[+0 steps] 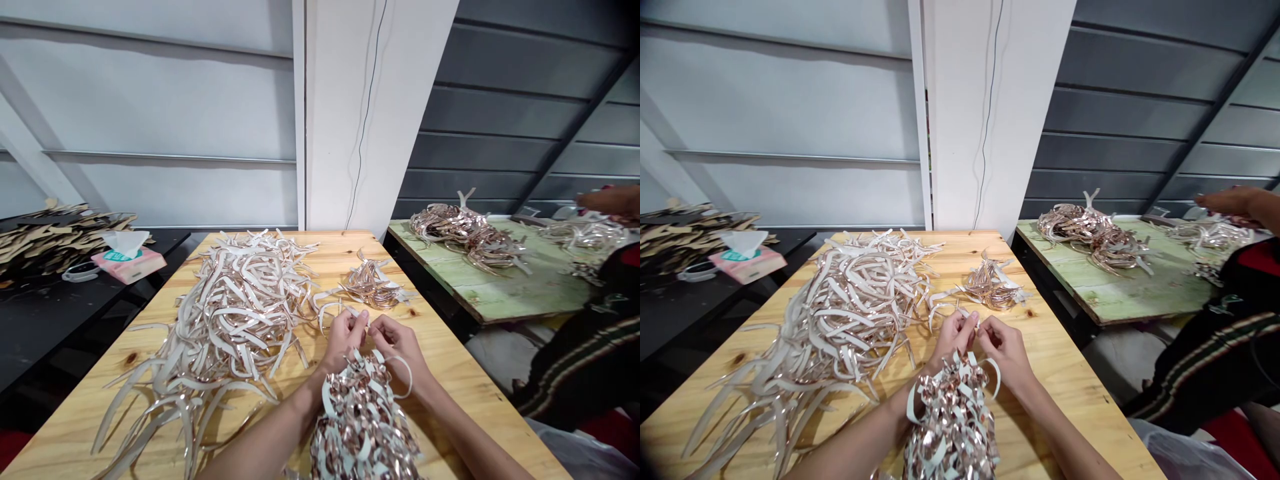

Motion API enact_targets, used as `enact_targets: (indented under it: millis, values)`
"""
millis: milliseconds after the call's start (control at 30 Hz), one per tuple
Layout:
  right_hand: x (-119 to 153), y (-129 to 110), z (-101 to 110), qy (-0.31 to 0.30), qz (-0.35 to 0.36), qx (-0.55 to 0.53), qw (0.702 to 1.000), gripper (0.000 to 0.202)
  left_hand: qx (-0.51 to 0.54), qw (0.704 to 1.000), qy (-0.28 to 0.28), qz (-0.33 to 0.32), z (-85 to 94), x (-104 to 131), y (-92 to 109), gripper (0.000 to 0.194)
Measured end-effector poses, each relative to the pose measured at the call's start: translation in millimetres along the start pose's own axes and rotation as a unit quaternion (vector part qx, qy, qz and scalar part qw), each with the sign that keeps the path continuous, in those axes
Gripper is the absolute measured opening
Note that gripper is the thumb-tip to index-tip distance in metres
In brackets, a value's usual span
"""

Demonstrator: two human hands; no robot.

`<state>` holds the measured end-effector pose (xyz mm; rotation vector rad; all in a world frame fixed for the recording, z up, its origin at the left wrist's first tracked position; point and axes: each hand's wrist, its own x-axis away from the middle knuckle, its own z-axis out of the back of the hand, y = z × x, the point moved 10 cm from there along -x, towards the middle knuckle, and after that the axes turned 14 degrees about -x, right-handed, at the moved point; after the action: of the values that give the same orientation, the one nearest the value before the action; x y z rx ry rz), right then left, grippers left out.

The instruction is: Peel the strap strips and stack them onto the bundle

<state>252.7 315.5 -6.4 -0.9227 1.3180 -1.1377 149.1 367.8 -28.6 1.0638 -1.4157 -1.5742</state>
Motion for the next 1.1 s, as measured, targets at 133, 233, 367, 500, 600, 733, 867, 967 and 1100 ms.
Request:
enact_targets:
  millis: [133, 233, 367, 500, 600, 733, 867, 967, 1100]
  values:
    - [0.3, -5.4, -3.0, -0.002, -0.004, 0.016, 1.0, 0.026, 0.001, 1.0, 0.007, 0.008, 1.0, -1.3, -2.3, 0.052]
    - [3.6, -9.6, -16.5, -0.041, -0.005, 0.021, 0.999, 0.027, -0.006, 1.0, 0.027, 0.014, 5.2, -2.7, -3.5, 0.05]
    - [6.5, -8.6, -26.7, -0.07, -0.007, 0.017, 0.997, 0.031, -0.021, 0.999, 0.043, -0.01, 9.4, -2.0, 3.6, 0.046]
    - [0.8, -1.9, -4.2, 0.0, -0.022, -0.001, 1.0, 0.028, -0.023, 0.998, 0.028, -0.048, 7.0, -0.8, 13.3, 0.042]
    - [-2.0, -0.7, 6.3, 0.022, -0.037, -0.066, 0.997, 0.03, -0.003, 0.998, 0.051, -0.022, 10.9, -2.3, 10.1, 0.041]
    - [-0.1, -11.3, 2.7, 0.003, -0.031, -0.097, 0.995, 0.036, 0.022, 0.997, 0.077, 0.009, 13.7, -4.0, 7.9, 0.05]
    - [3.7, -15.1, -2.7, -0.016, -0.019, -0.057, 0.998, 0.045, 0.022, 0.997, 0.067, 0.017, 10.2, -4.8, 7.4, 0.054]
    - [4.7, -9.8, -3.6, -0.02, -0.024, -0.038, 0.999, 0.051, 0.021, 0.998, 0.056, 0.01, 8.4, -5.4, 5.4, 0.052]
    - [4.8, -11.4, -2.4, -0.014, -0.031, -0.038, 0.999, 0.053, 0.035, 0.999, 0.041, -0.004, 6.1, -6.4, 1.9, 0.049]
